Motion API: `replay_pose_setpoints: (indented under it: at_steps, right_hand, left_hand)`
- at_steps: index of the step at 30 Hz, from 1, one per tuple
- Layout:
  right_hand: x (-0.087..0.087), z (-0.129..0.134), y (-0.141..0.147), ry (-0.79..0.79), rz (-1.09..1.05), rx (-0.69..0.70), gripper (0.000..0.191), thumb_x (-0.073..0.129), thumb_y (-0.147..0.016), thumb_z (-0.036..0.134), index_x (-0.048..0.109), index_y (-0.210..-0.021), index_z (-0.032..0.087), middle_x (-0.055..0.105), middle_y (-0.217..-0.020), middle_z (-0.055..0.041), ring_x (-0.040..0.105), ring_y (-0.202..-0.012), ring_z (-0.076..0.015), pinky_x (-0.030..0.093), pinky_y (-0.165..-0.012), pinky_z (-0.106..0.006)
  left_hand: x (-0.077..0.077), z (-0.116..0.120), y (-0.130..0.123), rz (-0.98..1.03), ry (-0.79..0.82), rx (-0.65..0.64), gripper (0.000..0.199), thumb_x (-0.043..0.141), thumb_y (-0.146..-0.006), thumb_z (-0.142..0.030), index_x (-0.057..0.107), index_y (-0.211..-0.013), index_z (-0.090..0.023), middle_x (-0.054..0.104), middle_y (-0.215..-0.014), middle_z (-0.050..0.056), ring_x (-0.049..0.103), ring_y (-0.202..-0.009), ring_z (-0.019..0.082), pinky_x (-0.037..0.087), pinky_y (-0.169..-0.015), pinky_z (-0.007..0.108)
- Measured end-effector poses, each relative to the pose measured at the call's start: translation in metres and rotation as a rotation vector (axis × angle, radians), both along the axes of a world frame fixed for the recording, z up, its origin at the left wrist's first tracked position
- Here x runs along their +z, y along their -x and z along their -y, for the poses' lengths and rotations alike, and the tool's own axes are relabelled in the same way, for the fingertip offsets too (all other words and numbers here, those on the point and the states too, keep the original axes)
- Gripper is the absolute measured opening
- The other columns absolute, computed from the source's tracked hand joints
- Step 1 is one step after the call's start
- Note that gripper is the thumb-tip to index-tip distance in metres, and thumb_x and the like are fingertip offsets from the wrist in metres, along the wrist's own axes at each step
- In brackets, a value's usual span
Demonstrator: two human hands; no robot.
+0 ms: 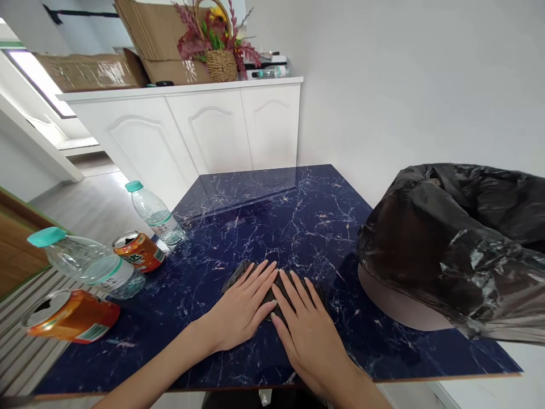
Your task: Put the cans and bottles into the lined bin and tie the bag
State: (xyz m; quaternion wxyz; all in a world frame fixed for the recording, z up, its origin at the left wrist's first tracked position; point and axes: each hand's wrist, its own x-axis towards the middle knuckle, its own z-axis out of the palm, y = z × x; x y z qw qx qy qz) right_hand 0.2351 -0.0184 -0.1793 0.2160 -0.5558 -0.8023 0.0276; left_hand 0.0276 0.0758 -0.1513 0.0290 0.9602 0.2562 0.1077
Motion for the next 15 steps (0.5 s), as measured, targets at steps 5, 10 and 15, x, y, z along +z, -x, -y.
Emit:
replay_pose_setpoints:
  at_steps: [5, 10, 15]
  right_hand:
    - [0.003, -0.002, -0.004, 0.033, -0.075, 0.022, 0.063, 0.043, -0.115, 0.039, 0.022, -0.175, 0.034, 0.025, -0.179, -0.0024, 0.026, -0.165, -0.0312, 0.028, -0.134, -0.063]
    - [0.009, 0.012, -0.035, 0.089, -0.261, 0.018, 0.058, 0.040, -0.116, 0.037, 0.028, -0.173, 0.038, 0.025, -0.180, 0.0006, 0.026, -0.166, -0.0277, 0.033, -0.133, -0.058]
    - [0.005, 0.035, -0.071, 0.123, -0.430, -0.138, 0.055, 0.045, -0.115, 0.044, 0.035, -0.169, 0.044, 0.035, -0.177, 0.0019, 0.039, -0.161, -0.0283, 0.045, -0.126, -0.055]
  left_hand:
    - [0.007, 0.002, -0.001, -0.037, 0.025, 0.012, 0.064, 0.036, -0.117, -0.043, 0.020, -0.173, -0.016, 0.029, -0.178, 0.014, 0.019, -0.167, 0.030, 0.027, -0.136, 0.053]
    - [0.034, 0.026, 0.017, -0.045, -0.035, -0.069, 0.043, 0.043, -0.114, -0.028, 0.054, -0.155, -0.018, 0.046, -0.172, 0.010, 0.030, -0.165, 0.028, 0.030, -0.136, 0.053]
    - [0.051, 0.049, 0.032, -0.153, -0.007, -0.222, 0.044, 0.057, -0.110, -0.034, 0.060, -0.153, -0.026, 0.046, -0.171, 0.008, 0.036, -0.163, 0.032, 0.036, -0.133, 0.059]
